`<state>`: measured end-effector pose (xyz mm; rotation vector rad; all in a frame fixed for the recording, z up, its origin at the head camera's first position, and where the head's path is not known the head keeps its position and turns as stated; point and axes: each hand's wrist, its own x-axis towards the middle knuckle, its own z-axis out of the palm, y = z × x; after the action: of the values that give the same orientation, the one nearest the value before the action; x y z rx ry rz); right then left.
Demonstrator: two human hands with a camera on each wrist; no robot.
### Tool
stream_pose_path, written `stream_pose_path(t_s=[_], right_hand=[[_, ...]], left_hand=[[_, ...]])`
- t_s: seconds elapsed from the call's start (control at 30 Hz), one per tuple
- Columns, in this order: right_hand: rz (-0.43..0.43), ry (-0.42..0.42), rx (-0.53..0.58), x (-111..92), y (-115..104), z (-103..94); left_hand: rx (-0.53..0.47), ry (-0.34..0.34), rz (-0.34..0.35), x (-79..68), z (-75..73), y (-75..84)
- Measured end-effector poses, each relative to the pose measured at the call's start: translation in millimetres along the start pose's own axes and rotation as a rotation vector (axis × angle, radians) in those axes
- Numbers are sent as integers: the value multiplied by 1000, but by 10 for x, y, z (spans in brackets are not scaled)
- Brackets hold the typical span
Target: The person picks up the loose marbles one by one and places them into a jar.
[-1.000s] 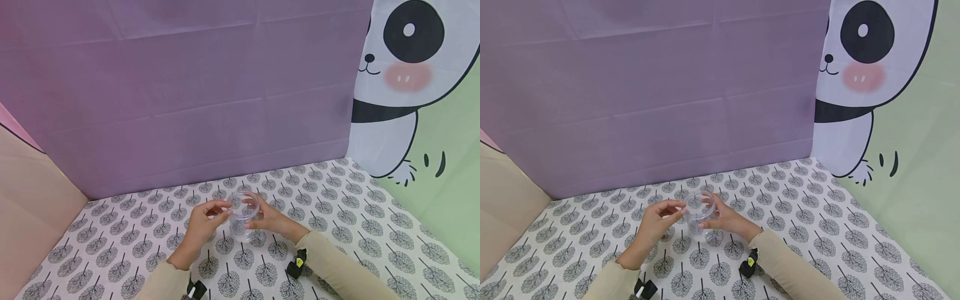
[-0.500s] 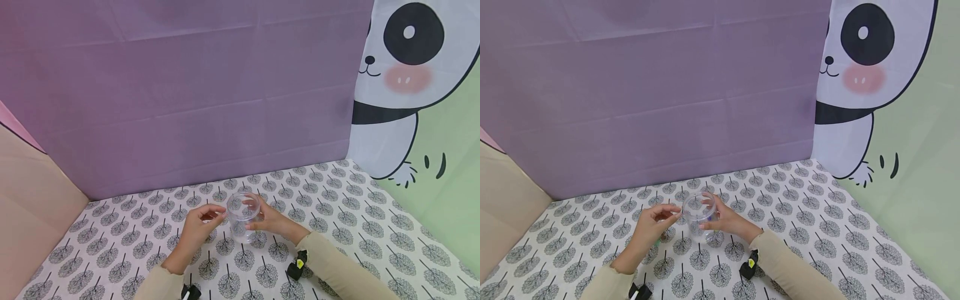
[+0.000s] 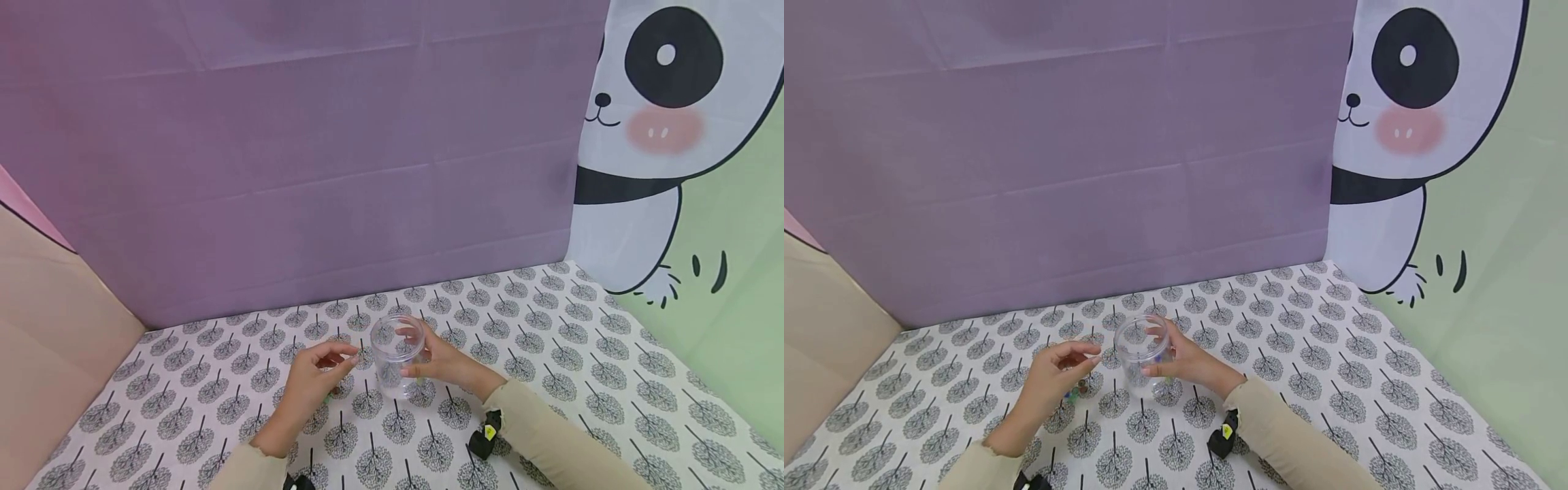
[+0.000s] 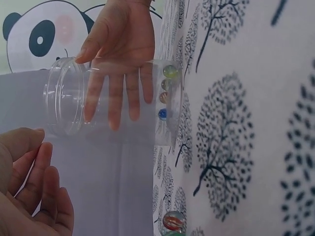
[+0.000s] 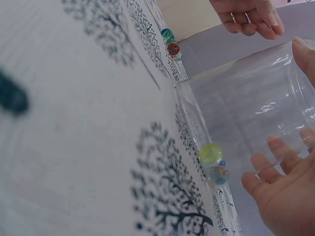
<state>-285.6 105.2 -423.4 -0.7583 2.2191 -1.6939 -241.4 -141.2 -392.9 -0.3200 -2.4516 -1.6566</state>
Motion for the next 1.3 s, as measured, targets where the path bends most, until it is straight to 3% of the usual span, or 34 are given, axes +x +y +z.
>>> stream_pose_path(t_s=[0.23, 0.43, 0.63, 0.87, 1.13, 1.3], right_hand=[[-5, -7, 10, -9, -6, 1], [-15, -8, 16, -10, -13, 4], [-21, -10, 9, -9, -13, 5], [-17, -6, 4, -11, -23, 5], [-24, -15, 11, -13, -9, 0], [-28, -18, 5, -9, -15, -2]], left_hand=[[-17, -5, -36, -40, -49, -47], [35, 7, -4, -74, -102, -105], [31, -1, -35, -105, -169, -120], [73, 11, -5, -136, -211, -158], [57, 9, -89, -172, -262, -173], [70, 8, -70, -195, -296, -201]])
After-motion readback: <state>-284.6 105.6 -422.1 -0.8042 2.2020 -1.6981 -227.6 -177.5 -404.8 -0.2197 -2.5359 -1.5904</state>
